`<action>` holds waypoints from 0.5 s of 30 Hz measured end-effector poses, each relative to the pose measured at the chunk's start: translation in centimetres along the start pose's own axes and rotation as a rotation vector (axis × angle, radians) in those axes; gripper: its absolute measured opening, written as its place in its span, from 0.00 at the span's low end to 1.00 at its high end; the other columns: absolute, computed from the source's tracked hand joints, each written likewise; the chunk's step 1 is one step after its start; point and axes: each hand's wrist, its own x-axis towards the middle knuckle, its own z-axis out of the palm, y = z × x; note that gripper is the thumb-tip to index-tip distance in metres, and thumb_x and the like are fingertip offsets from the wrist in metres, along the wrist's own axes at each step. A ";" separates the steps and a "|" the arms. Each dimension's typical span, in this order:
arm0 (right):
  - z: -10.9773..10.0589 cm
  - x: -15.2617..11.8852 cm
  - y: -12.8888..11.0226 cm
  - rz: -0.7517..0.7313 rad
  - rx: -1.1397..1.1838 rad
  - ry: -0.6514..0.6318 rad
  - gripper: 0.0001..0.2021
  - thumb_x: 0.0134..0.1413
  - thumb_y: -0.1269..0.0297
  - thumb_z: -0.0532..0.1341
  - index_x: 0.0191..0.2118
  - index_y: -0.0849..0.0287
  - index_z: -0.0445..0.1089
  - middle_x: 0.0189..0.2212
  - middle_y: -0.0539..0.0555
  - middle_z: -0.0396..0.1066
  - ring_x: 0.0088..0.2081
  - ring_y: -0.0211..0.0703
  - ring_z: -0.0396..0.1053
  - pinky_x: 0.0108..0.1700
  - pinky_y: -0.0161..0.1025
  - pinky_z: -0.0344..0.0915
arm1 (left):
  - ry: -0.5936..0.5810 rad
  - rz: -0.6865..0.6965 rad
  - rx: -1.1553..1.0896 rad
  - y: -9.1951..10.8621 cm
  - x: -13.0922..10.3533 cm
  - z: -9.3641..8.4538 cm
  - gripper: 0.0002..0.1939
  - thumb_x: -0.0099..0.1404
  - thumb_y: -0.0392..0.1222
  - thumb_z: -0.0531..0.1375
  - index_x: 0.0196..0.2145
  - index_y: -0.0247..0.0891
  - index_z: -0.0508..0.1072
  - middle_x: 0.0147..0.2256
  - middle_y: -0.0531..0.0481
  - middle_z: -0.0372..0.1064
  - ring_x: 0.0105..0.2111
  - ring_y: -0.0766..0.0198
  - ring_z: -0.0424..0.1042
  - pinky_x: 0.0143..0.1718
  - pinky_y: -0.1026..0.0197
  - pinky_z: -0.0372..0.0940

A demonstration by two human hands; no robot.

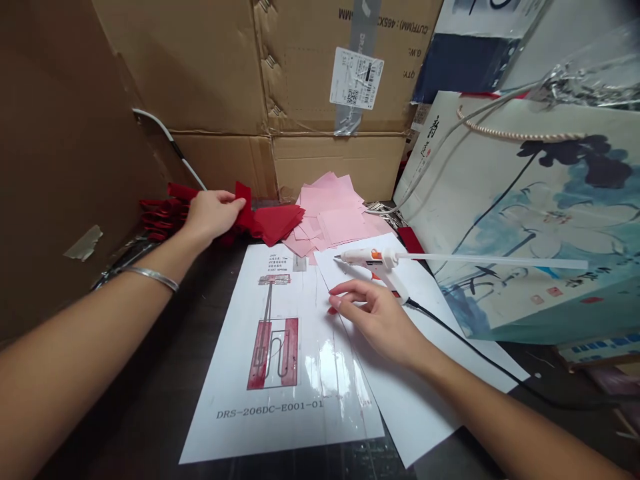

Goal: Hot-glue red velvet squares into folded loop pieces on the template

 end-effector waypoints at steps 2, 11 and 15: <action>0.1 -0.1 0.0 0.008 -0.009 -0.017 0.11 0.59 0.57 0.61 0.41 0.58 0.73 0.30 0.53 0.76 0.35 0.45 0.74 0.40 0.43 0.65 | -0.022 0.021 0.183 -0.6 1.9 -0.9 0.20 0.62 0.49 0.62 0.44 0.30 0.75 0.44 0.44 0.76 0.41 0.60 0.71 0.49 0.56 0.64; -0.2 -0.1 -0.3 0.012 -0.085 -0.024 0.11 0.59 0.56 0.60 0.43 0.57 0.72 0.29 0.51 0.75 0.25 0.37 0.66 0.30 0.38 0.60 | -0.072 0.100 0.420 -1.0 2.4 -1.5 0.24 0.64 0.49 0.60 0.51 0.26 0.72 0.48 0.37 0.72 0.52 0.49 0.65 0.57 0.39 0.50; 2.1 -4.2 -1.7 -0.048 -0.070 -0.347 0.09 0.62 0.59 0.57 0.44 0.53 0.71 0.31 0.49 0.74 0.26 0.36 0.67 0.27 0.36 0.61 | -0.001 0.177 0.444 -1.5 1.1 -1.6 0.23 0.67 0.51 0.54 0.51 0.31 0.73 0.48 0.38 0.73 0.49 0.50 0.67 0.55 0.43 0.52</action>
